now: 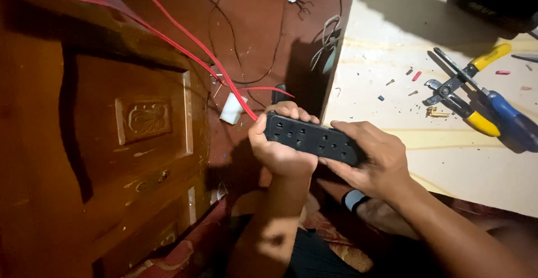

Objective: The person repairs and rewires an electrical power strip using hand tools.

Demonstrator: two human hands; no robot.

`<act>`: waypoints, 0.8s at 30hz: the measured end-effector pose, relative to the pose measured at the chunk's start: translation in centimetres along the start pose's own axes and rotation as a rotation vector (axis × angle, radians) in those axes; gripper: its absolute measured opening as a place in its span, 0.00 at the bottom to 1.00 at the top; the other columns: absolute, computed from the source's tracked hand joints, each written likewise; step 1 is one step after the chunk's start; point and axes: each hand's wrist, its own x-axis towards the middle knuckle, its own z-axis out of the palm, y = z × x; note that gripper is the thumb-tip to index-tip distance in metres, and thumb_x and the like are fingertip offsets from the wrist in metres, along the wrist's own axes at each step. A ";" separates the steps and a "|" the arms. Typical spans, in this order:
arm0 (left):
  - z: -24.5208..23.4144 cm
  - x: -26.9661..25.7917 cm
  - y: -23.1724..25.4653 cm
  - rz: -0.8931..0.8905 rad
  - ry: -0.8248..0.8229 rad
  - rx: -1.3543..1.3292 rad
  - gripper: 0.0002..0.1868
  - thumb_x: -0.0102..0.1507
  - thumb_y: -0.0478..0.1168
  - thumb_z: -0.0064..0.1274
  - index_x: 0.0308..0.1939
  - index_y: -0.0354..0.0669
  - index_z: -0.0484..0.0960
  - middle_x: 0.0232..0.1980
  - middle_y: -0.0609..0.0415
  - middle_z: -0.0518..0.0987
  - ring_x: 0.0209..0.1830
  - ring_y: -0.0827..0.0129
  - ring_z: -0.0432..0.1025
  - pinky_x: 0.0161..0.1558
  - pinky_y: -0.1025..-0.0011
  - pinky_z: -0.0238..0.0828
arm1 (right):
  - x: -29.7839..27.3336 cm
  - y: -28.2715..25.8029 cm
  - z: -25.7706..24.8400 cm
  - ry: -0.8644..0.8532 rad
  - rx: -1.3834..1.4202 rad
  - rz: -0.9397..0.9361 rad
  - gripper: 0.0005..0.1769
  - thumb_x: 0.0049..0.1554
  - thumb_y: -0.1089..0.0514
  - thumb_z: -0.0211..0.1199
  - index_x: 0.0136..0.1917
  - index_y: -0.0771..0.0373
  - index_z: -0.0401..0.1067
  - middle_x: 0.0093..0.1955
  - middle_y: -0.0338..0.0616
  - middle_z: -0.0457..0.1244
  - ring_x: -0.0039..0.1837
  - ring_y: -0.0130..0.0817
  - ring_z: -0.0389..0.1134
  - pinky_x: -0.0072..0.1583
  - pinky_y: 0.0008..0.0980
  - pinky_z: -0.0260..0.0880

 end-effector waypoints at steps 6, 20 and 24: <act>1.1 0.0 0.1 0.012 0.072 0.032 0.27 0.68 0.60 0.33 0.33 0.41 0.73 0.34 0.51 0.71 0.32 0.59 0.69 0.40 0.57 0.71 | 0.0 0.1 -0.1 0.007 0.024 0.004 0.32 0.44 0.53 0.80 0.59 0.66 0.73 0.48 0.52 0.70 0.46 0.43 0.74 0.46 0.34 0.73; 0.6 -0.8 0.1 0.104 0.017 0.057 0.22 0.65 0.56 0.36 0.37 0.41 0.73 0.38 0.50 0.72 0.36 0.58 0.69 0.43 0.54 0.70 | 0.0 -0.3 0.1 -0.003 0.017 0.011 0.30 0.44 0.53 0.79 0.58 0.65 0.75 0.49 0.51 0.70 0.47 0.43 0.75 0.48 0.34 0.73; -0.1 -0.6 -0.3 0.114 0.088 0.076 0.23 0.67 0.56 0.34 0.37 0.42 0.74 0.36 0.51 0.72 0.35 0.59 0.68 0.42 0.56 0.70 | 0.0 -0.5 0.3 -0.016 0.001 0.028 0.31 0.43 0.52 0.79 0.58 0.64 0.75 0.49 0.50 0.70 0.47 0.43 0.74 0.48 0.35 0.73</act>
